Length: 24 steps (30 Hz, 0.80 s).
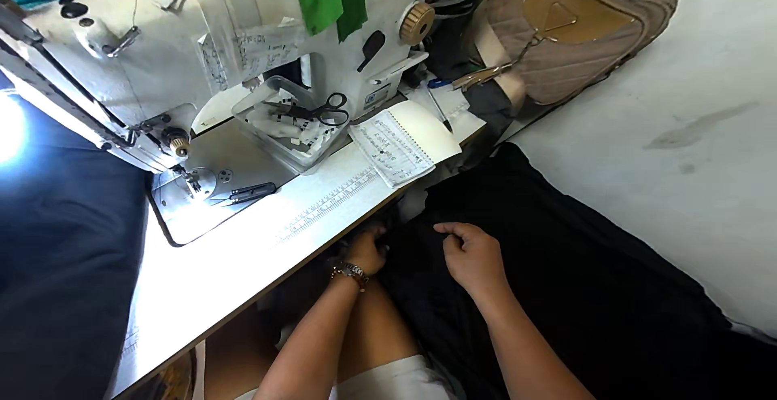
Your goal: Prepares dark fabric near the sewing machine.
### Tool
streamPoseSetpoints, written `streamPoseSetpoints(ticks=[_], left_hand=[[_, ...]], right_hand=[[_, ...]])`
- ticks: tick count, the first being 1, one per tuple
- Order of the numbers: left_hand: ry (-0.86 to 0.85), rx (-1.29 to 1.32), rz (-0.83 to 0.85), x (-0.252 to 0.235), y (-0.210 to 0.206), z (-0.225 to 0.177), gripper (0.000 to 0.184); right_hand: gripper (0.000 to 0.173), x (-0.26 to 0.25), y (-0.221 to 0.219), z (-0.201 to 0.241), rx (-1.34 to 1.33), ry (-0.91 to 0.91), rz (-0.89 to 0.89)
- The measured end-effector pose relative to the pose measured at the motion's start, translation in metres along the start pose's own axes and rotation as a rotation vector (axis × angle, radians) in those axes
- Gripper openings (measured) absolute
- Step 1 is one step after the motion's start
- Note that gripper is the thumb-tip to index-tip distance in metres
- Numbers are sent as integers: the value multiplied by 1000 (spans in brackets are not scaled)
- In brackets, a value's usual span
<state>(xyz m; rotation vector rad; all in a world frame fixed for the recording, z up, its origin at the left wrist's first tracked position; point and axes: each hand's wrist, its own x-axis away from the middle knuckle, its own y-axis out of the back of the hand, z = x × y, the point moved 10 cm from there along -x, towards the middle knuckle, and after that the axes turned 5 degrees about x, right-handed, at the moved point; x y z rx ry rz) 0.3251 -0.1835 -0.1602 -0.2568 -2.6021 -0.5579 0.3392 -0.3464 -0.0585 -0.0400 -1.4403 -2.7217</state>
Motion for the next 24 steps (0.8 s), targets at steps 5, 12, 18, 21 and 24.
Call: streamPoseSetpoints(ticks=[5, 12, 18, 21, 24], left_hand=[[-72, 303, -139, 9, 16, -25, 48], [-79, 448, -137, -3, 14, -35, 45], [73, -266, 59, -17, -30, 31, 40], [74, -358, 25, -30, -43, 55, 40], [56, -368, -27, -32, -37, 51, 40]], right_hand=[[43, 4, -35, 8, 58, 88, 135], [20, 4, -45, 10, 131, 89, 62], [31, -3, -9, -13, -37, -14, -45], [23, -5, -6, -13, -24, 13, -33], [27, -5, -10, -7, 22, 80, 21]])
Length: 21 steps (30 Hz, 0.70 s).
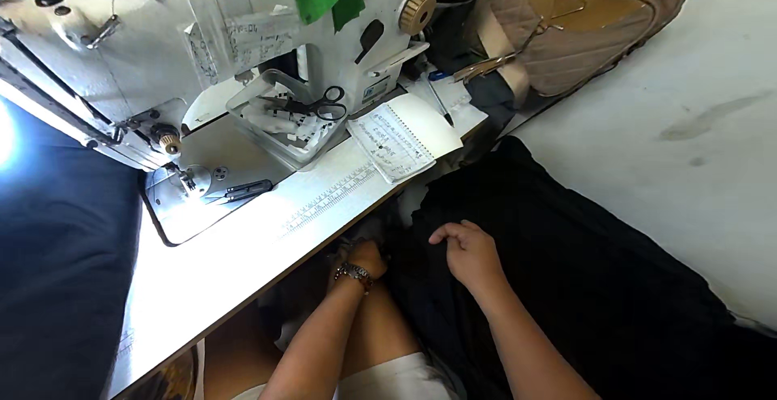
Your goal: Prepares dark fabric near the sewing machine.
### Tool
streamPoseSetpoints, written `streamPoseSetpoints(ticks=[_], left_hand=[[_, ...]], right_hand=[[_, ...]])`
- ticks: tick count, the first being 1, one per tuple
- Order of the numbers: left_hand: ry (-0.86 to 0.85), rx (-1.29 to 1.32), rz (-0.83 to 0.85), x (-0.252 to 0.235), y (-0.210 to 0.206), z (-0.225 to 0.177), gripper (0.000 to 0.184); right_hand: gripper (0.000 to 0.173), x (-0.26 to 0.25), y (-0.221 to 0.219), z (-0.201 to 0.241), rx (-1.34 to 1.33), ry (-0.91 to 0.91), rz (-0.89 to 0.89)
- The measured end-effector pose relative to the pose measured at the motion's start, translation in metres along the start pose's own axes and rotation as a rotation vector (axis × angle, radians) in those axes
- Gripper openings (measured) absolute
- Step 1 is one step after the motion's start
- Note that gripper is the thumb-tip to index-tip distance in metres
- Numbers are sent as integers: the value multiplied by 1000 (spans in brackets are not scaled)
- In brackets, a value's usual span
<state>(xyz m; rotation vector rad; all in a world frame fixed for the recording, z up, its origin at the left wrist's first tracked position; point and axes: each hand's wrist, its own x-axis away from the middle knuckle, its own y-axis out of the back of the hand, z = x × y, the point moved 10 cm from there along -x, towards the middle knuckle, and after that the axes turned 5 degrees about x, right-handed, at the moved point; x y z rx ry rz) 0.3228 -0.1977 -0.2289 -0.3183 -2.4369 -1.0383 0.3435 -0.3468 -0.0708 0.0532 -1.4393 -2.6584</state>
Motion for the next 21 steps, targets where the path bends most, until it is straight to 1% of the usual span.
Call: streamPoseSetpoints(ticks=[1, 2, 3, 5, 7, 9, 10, 12, 13, 14, 17, 18, 19, 21], left_hand=[[18, 24, 39, 7, 8, -6, 40], [54, 81, 112, 20, 21, -15, 39], [59, 151, 138, 30, 32, -23, 37], [38, 326, 85, 39, 49, -33, 32], [3, 503, -29, 32, 53, -31, 31], [-26, 662, -84, 28, 58, -35, 32], [-37, 726, -99, 27, 61, -40, 32], [-51, 812, -115, 28, 65, -51, 30], [-60, 827, -121, 30, 68, -58, 30], [-73, 831, -121, 33, 72, -65, 30], [-147, 890, -109, 32, 70, -74, 35], [-166, 885, -90, 27, 66, -72, 38], [-156, 830, -46, 24, 60, -69, 42], [-74, 558, 105, 24, 41, -57, 50]], right_hand=[[29, 0, -1, 3, 17, -4, 25], [30, 0, -1, 6, 33, -13, 42], [30, 0, -1, 8, 51, -36, 64], [29, 0, -2, 9, 80, -78, 87], [26, 1, -3, 11, 106, -82, 89], [22, 3, -8, 16, 133, -62, 110], [26, 5, -13, 18, 147, -53, 136], [44, 9, -25, 22, 191, -28, 158], [50, 10, -30, 24, 223, -20, 156], [49, 10, -34, 26, 255, -18, 149], [21, 5, -27, 23, 252, -31, 89], [19, 3, -20, 19, 219, -40, 70], [20, 0, -11, 13, 192, -52, 55], [21, -3, 10, 0, 152, -39, -27]])
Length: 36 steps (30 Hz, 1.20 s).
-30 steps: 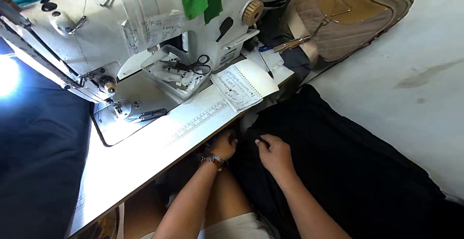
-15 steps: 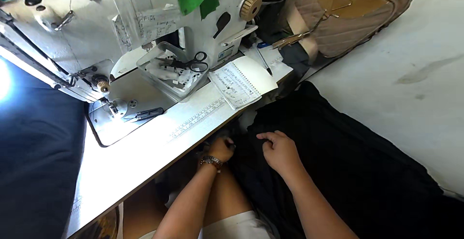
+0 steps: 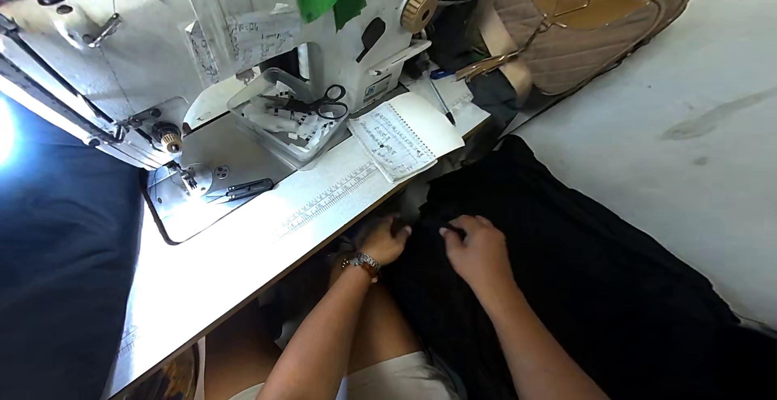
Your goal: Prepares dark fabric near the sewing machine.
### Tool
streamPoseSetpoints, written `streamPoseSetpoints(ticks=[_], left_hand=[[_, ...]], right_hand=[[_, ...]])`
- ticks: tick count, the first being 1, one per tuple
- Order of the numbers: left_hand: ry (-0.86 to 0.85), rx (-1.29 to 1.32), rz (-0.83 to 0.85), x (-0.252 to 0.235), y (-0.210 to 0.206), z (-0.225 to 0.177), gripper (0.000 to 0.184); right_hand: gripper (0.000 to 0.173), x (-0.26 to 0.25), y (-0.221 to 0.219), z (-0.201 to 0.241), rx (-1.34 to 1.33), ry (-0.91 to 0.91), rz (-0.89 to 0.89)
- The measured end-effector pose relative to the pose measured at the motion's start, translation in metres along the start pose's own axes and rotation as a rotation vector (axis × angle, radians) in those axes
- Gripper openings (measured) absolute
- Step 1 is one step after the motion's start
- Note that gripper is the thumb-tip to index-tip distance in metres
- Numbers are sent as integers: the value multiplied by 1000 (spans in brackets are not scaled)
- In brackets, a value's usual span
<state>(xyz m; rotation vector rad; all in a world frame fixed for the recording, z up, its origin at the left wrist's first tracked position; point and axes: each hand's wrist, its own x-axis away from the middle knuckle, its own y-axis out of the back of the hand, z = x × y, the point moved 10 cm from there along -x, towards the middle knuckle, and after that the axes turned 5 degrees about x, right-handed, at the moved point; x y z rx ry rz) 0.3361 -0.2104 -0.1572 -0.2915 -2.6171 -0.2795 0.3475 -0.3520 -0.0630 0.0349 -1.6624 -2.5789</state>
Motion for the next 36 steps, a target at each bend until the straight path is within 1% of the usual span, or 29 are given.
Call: streamPoseSetpoints(ticks=[1, 2, 4, 5, 7, 9, 11, 13, 14, 17, 19, 20, 22, 23, 24, 25, 26, 27, 29, 31, 32, 34, 36], left_hand=[[75, -166, 52, 0, -6, 15, 51], [124, -306, 60, -1, -12, 32, 48], [145, -481, 13, -9, -21, 57, 40], [147, -531, 0, -12, -21, 60, 39], [207, -555, 40, -2, -15, 46, 42], [227, -558, 37, 5, -6, 31, 46], [206, -555, -1, 7, 2, 24, 46], [191, -519, -30, 8, 7, 23, 46], [174, -470, -42, 7, 9, 22, 46], [93, -182, -75, 5, 10, 16, 43], [60, 18, -110, 7, 9, 5, 36], [61, 105, -116, 10, 8, -4, 33], [60, 221, -110, 20, 3, -25, 28], [42, 224, -120, 21, 2, -34, 26], [13, 190, -127, 21, 1, -41, 24], [-16, 149, -135, 19, 0, -45, 23], [-42, 129, -136, 17, -1, -48, 23], [-60, 147, -124, 16, -3, -48, 25], [-84, 260, -62, 17, -8, -51, 32], [-88, 352, -10, 17, -14, -49, 38], [-102, 348, -7, 16, -15, -46, 39], [-145, 221, -64, 22, -12, -42, 39], [-123, 0, -101, 50, -5, -42, 39]], right_hand=[[21, -3, 9, -9, -14, 15, -57], [19, -6, 16, -18, -40, 3, -89], [22, -5, 33, -21, -108, -85, -79], [24, -4, 38, -21, -127, -101, -92], [23, -1, 44, -21, -110, -52, -147], [12, 0, 44, -13, -86, 55, -171], [21, -1, 39, -7, -47, 132, -161], [27, -1, 34, -5, -10, 119, -120], [27, -1, 33, -5, 2, 109, -107], [24, 0, 31, -3, 13, 48, -52], [20, 3, 26, 4, 32, 25, 8], [22, 5, 22, 8, 41, 25, 40], [45, 9, 6, 13, 56, 6, 125], [52, 12, -3, 17, 73, 8, 151], [54, 15, -11, 22, 101, 11, 175], [51, 16, -17, 25, 136, 14, 188], [43, 17, -20, 26, 160, 12, 188], [34, 17, -21, 24, 160, 7, 172], [23, 15, -17, 21, 117, 12, 126], [20, 14, -13, 15, 59, 37, 85], [19, 14, -12, 12, 37, 46, 73], [19, 11, -7, 7, 4, 26, 68], [17, 10, 6, 2, -6, 23, 24]])
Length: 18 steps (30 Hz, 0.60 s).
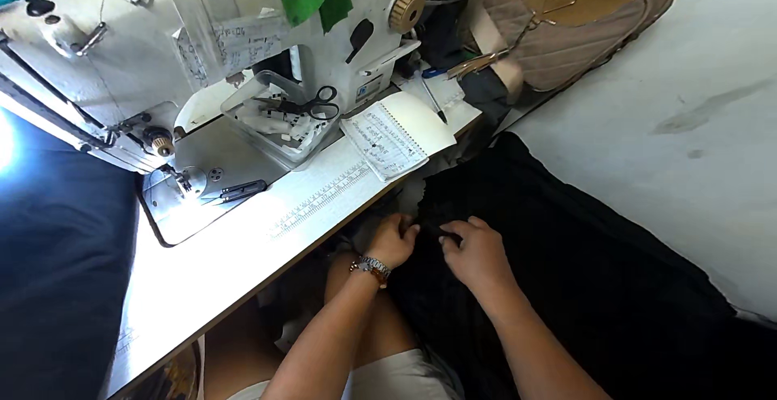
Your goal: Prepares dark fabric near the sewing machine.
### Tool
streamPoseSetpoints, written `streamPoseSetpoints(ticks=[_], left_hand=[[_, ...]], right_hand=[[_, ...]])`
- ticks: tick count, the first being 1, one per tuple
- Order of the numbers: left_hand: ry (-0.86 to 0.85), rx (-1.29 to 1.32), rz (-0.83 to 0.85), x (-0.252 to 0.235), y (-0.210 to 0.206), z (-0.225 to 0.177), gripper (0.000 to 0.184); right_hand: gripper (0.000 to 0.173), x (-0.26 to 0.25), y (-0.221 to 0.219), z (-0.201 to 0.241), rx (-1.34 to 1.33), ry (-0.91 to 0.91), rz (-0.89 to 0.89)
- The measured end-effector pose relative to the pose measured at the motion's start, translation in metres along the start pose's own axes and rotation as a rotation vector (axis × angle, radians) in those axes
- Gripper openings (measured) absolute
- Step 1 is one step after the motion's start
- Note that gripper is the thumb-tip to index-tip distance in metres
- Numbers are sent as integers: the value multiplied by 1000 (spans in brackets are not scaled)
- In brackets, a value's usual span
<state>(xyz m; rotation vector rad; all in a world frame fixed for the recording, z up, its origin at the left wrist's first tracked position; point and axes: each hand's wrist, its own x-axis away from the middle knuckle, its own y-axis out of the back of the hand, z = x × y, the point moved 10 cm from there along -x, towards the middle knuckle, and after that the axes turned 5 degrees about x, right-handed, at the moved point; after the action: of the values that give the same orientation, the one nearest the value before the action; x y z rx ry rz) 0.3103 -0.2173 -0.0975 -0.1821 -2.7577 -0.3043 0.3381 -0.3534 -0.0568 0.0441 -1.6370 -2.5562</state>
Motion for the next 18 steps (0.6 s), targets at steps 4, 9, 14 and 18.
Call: streamPoseSetpoints(ticks=[4, 9, 14, 18], left_hand=[[52, -530, 44, -37, -24, 80, 44], [176, -539, 107, -56, -31, 98, 43], [158, -53, 5, -44, -1, 47, 37], [85, 244, -56, -52, -6, 26, 48]], right_hand=[[15, -1, 29, -10, -38, 39, -135], [9, 2, 35, -11, -33, 92, -199], [25, 4, 21, 0, 72, 19, -42], [28, 7, -6, 9, 95, 0, 124]])
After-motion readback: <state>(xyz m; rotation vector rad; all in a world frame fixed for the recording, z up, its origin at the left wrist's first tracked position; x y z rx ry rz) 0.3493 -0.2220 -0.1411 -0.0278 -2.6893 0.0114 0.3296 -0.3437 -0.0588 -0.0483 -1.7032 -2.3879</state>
